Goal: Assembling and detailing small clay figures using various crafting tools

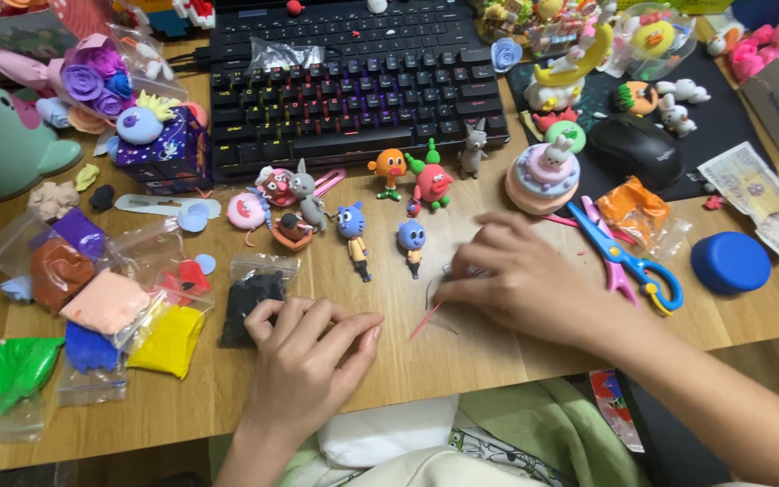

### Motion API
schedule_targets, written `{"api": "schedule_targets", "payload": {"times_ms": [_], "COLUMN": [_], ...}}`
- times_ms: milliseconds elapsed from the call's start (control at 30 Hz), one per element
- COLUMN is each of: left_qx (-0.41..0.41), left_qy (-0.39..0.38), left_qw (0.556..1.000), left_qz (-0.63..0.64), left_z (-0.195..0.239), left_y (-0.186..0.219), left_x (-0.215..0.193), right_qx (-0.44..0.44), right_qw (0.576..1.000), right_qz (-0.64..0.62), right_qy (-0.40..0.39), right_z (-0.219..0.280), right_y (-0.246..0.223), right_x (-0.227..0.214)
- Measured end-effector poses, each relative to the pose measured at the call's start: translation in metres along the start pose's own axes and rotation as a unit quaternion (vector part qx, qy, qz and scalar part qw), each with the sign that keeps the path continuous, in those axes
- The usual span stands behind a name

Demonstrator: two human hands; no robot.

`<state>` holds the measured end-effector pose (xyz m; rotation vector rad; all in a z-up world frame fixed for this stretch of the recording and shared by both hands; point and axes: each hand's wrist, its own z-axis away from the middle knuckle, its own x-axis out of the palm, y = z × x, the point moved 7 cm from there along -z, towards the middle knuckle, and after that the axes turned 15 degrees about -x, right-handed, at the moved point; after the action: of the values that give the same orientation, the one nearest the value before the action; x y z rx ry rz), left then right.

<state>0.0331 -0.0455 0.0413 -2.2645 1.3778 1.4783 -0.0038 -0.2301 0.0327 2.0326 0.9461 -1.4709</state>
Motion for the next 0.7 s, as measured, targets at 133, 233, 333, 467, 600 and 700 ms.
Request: {"api": "schedule_targets", "payload": {"times_ms": [133,233,333,467,600,700], "left_qx": [-0.002,-0.005,-0.002,0.004,0.033,0.052], "left_qy": [0.002,0.003,0.003,-0.009,-0.060,-0.115], "left_qw": [1.000,1.000,1.000,1.000,0.996,0.989], "left_qz": [0.006,0.012,0.015,0.027,0.060,0.077], "left_z": [0.000,0.001,0.001,0.000,0.002,0.001], "left_y": [0.001,0.000,0.000,0.000,0.009,0.025], "left_x": [0.001,-0.001,0.000,0.003,0.016,0.029], "right_qx": [0.002,0.040,0.114,0.217,0.332,0.352], "right_qw": [0.998,0.993,0.982,0.962,0.912,0.897], "right_qz": [-0.050,-0.039,0.000,0.116,0.231,0.263], "right_qy": [0.033,0.106,0.153,0.122,0.064,0.048], "right_z": [-0.004,0.008,0.038,0.098,0.155,0.166], "right_y": [-0.013,-0.015,-0.007,-0.003,-0.003,-0.005], "right_x": [-0.003,-0.028,-0.050,-0.058,-0.040,-0.036]}}
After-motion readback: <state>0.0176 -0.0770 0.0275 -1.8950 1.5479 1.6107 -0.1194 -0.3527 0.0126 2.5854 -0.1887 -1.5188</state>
